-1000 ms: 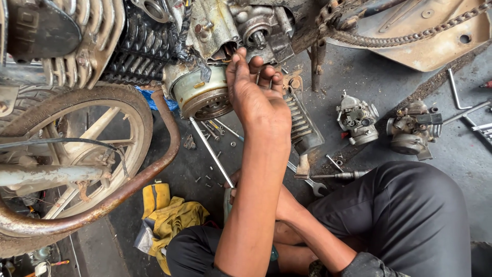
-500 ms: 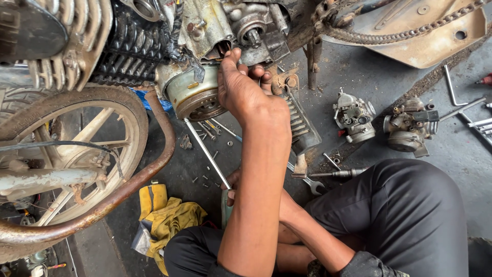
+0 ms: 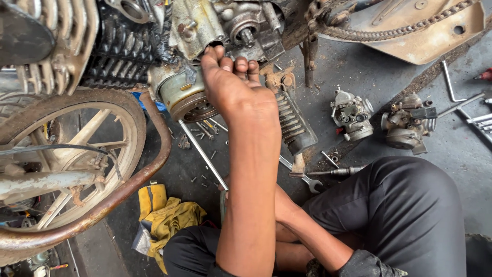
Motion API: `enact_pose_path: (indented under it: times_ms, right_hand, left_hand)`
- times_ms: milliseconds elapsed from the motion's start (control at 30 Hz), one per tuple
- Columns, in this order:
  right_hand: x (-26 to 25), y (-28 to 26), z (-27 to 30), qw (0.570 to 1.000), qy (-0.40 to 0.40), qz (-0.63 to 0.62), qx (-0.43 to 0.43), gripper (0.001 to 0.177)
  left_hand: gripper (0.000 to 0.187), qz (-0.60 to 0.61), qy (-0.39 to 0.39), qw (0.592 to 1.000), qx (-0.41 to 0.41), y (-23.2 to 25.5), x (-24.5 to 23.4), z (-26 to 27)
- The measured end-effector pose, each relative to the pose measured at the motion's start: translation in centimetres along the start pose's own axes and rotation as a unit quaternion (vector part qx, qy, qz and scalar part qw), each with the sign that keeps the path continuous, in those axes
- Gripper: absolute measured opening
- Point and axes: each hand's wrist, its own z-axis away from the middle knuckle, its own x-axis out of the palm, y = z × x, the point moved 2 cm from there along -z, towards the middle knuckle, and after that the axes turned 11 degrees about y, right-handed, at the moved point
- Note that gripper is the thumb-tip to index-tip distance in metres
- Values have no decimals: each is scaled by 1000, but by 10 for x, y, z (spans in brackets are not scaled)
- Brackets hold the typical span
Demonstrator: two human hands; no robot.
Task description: Repairing and maintaining motorcycle engine components and the carburetor.
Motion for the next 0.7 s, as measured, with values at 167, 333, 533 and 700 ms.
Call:
enact_pose_path:
  times_ms: [167, 333, 533, 700]
  right_hand:
    - [6, 2, -2, 994, -4, -62, 85, 29]
    - [8, -2, -6, 995, 5, -13, 96, 27]
    - [10, 8, -11, 989, -7, 23, 143, 25]
    - [10, 11, -10, 982, -6, -43, 185, 25]
  left_hand:
    - [17, -14, 15, 1000, 10, -4, -8, 9]
    - [15, 2, -1, 1000, -9, -8, -7, 2]
    - [17, 7, 23, 999, -39, -10, -3, 3]
    - [22, 40, 19, 996, -83, -15, 0, -3]
